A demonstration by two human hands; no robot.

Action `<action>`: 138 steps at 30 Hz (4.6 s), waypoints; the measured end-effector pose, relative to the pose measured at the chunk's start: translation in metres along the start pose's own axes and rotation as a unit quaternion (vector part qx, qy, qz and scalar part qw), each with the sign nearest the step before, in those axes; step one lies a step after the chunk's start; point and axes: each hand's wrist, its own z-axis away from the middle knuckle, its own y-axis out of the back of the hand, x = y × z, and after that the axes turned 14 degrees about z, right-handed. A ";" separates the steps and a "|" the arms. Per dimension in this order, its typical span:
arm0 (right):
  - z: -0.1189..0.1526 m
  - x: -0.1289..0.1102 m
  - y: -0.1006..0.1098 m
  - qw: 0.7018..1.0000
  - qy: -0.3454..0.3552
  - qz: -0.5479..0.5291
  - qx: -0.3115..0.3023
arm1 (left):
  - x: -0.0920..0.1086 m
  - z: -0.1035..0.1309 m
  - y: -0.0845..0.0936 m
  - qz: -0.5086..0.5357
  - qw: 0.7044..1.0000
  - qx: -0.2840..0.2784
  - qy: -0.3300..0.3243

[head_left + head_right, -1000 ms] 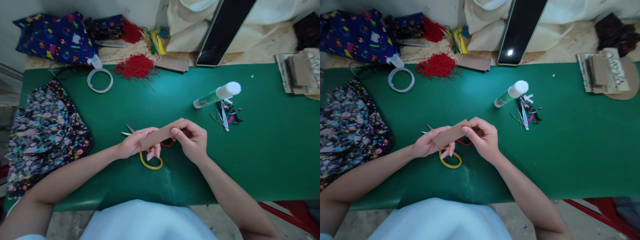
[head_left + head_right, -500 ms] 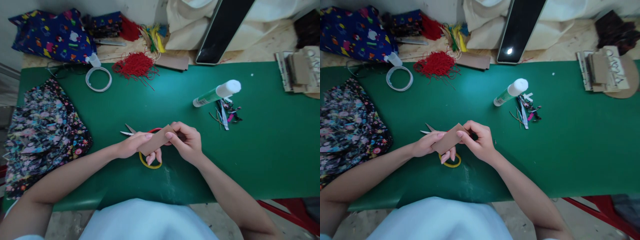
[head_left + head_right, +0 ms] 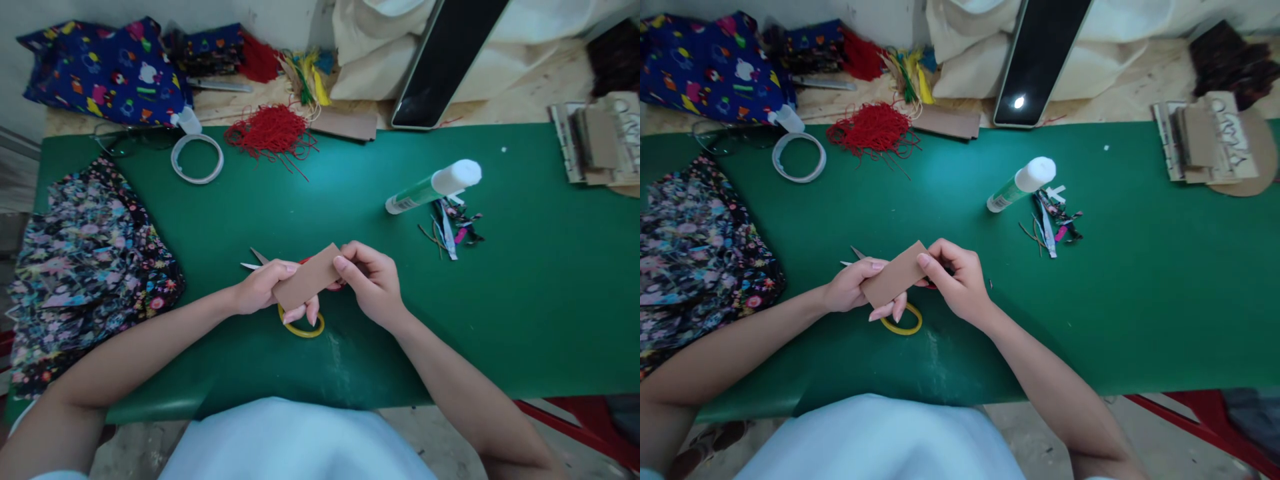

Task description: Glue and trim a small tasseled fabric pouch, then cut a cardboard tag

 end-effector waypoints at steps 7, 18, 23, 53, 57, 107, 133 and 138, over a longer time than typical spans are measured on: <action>0.003 0.002 0.005 0.997 0.043 0.062 -0.032 | 0.001 0.000 -0.001 0.002 1.000 0.004 0.010; 0.001 0.005 0.008 0.955 0.177 0.236 0.013 | -0.002 -0.001 0.001 0.000 1.000 -0.003 -0.012; 0.001 0.005 0.009 0.950 0.210 0.229 0.013 | -0.004 0.000 -0.002 -0.001 0.998 -0.001 -0.055; 0.008 -0.016 0.034 0.695 0.174 0.690 -0.098 | 0.082 0.014 0.071 -0.855 0.381 0.251 -0.244; -0.002 -0.013 0.053 0.709 0.148 0.687 -0.061 | 0.082 0.014 0.073 -0.840 0.408 0.262 -0.243; -0.012 -0.003 0.055 0.730 0.009 0.681 0.051 | 0.146 -0.010 0.063 -0.764 0.488 0.323 -0.272; -0.006 0.003 0.043 0.757 0.138 0.637 0.054 | 0.228 -0.046 -0.008 -0.414 0.679 0.365 -0.484; -0.009 0.010 0.037 0.772 0.158 0.613 0.063 | 0.211 -0.018 -0.048 -0.312 0.738 0.260 -0.540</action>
